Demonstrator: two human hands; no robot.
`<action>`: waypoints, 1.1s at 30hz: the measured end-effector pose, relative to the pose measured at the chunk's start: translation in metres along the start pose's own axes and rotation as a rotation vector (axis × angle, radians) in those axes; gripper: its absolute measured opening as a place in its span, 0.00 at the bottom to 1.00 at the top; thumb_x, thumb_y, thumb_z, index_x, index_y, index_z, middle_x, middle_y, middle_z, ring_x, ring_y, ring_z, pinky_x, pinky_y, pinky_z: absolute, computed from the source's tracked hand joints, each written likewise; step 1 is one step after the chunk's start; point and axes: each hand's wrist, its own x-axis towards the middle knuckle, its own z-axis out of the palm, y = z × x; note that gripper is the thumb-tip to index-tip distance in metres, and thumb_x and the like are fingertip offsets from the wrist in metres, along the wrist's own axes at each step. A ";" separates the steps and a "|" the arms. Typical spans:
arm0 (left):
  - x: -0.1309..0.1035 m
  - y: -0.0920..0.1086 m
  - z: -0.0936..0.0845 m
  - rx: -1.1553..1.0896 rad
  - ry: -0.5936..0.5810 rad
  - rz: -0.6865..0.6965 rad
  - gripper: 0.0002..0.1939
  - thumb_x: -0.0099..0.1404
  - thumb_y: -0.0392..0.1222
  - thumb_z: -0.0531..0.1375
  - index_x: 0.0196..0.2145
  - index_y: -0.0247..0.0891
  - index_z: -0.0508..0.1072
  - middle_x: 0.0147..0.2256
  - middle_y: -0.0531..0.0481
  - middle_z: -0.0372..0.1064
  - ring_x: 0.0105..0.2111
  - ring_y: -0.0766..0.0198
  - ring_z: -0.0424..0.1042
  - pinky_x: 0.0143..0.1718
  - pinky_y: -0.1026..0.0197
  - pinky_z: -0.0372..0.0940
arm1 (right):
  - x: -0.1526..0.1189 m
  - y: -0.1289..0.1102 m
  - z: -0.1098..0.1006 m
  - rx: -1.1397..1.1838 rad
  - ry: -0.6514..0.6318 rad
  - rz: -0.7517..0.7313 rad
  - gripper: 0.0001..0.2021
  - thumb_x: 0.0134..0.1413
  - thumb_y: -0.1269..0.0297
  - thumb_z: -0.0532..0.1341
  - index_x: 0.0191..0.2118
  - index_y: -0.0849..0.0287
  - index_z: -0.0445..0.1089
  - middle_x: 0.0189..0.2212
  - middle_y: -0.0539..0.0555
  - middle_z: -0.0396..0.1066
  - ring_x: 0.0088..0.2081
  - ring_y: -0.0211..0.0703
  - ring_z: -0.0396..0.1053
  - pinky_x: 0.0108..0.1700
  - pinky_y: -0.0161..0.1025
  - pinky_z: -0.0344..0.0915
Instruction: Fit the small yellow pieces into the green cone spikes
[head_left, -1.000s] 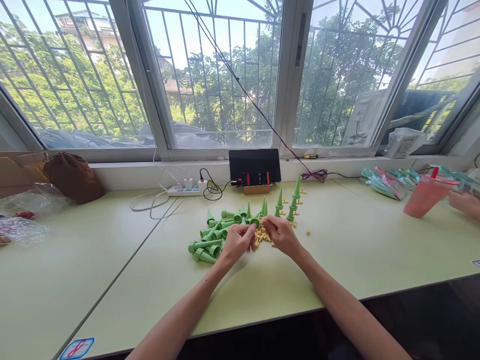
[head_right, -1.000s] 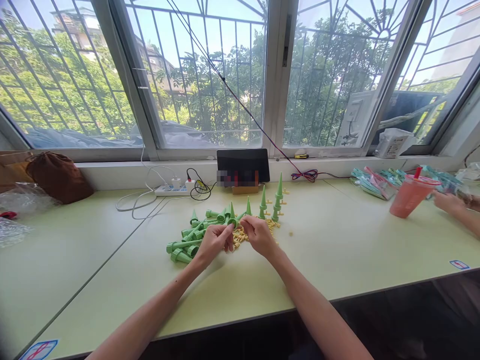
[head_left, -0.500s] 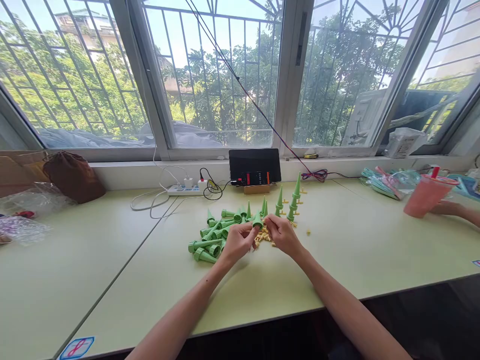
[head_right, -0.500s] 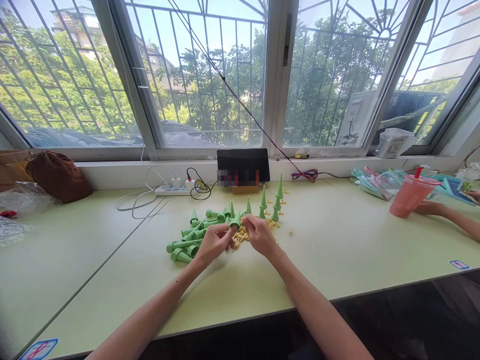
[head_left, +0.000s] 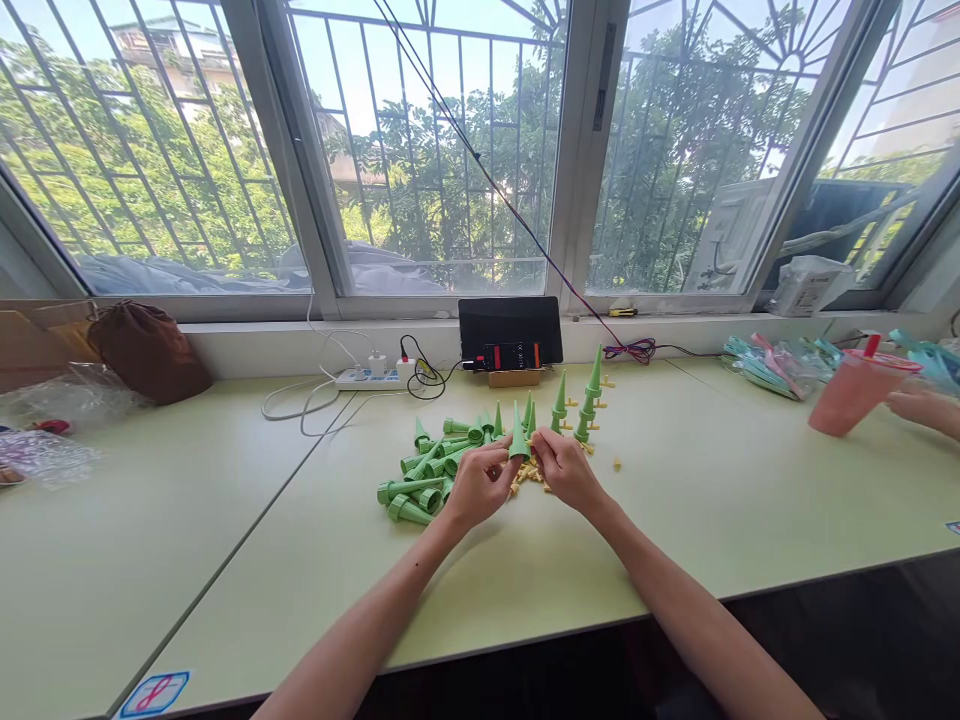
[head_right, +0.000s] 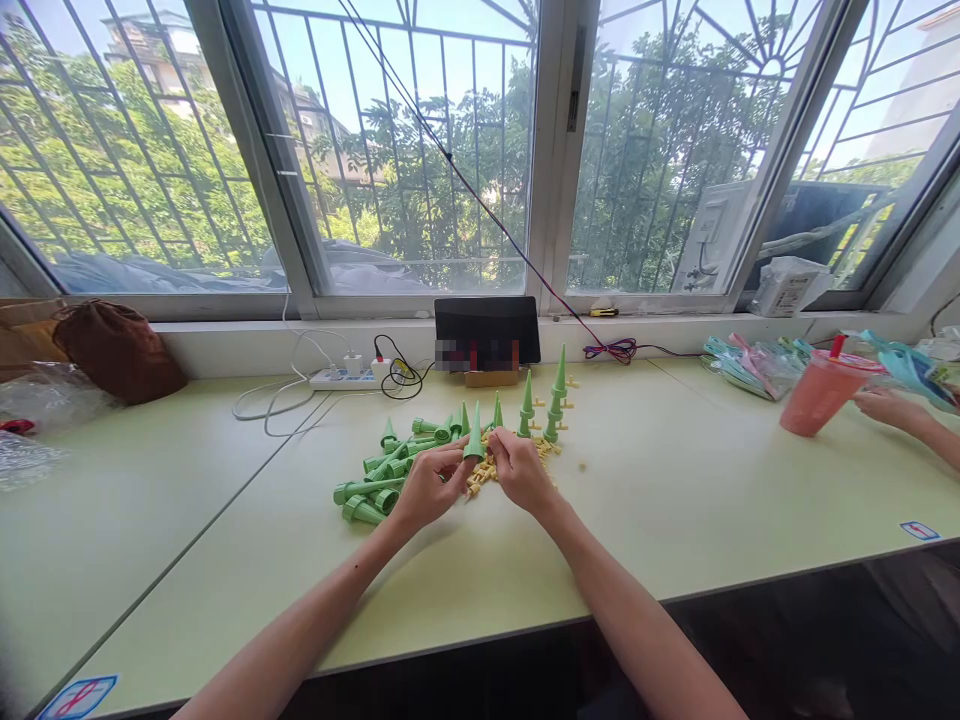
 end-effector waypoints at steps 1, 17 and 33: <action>0.000 0.001 0.000 0.002 0.000 0.005 0.23 0.65 0.49 0.54 0.16 0.35 0.65 0.26 0.47 0.71 0.20 0.68 0.64 0.21 0.66 0.55 | 0.000 -0.001 0.000 0.001 0.000 -0.001 0.18 0.66 0.56 0.46 0.25 0.57 0.52 0.19 0.46 0.57 0.21 0.35 0.52 0.25 0.34 0.50; 0.001 0.000 0.002 -0.221 -0.025 -0.139 0.21 0.66 0.55 0.52 0.27 0.36 0.70 0.18 0.55 0.62 0.18 0.66 0.69 0.18 0.68 0.55 | -0.002 -0.004 0.000 0.029 -0.025 -0.064 0.16 0.66 0.59 0.47 0.26 0.57 0.56 0.21 0.47 0.57 0.24 0.36 0.57 0.27 0.33 0.51; 0.002 -0.001 0.001 -0.073 -0.008 0.023 0.14 0.66 0.46 0.55 0.45 0.38 0.73 0.42 0.45 0.68 0.20 0.73 0.64 0.20 0.68 0.62 | -0.001 0.003 0.001 -0.013 -0.028 -0.052 0.16 0.65 0.60 0.47 0.25 0.57 0.51 0.19 0.45 0.52 0.22 0.34 0.48 0.26 0.33 0.48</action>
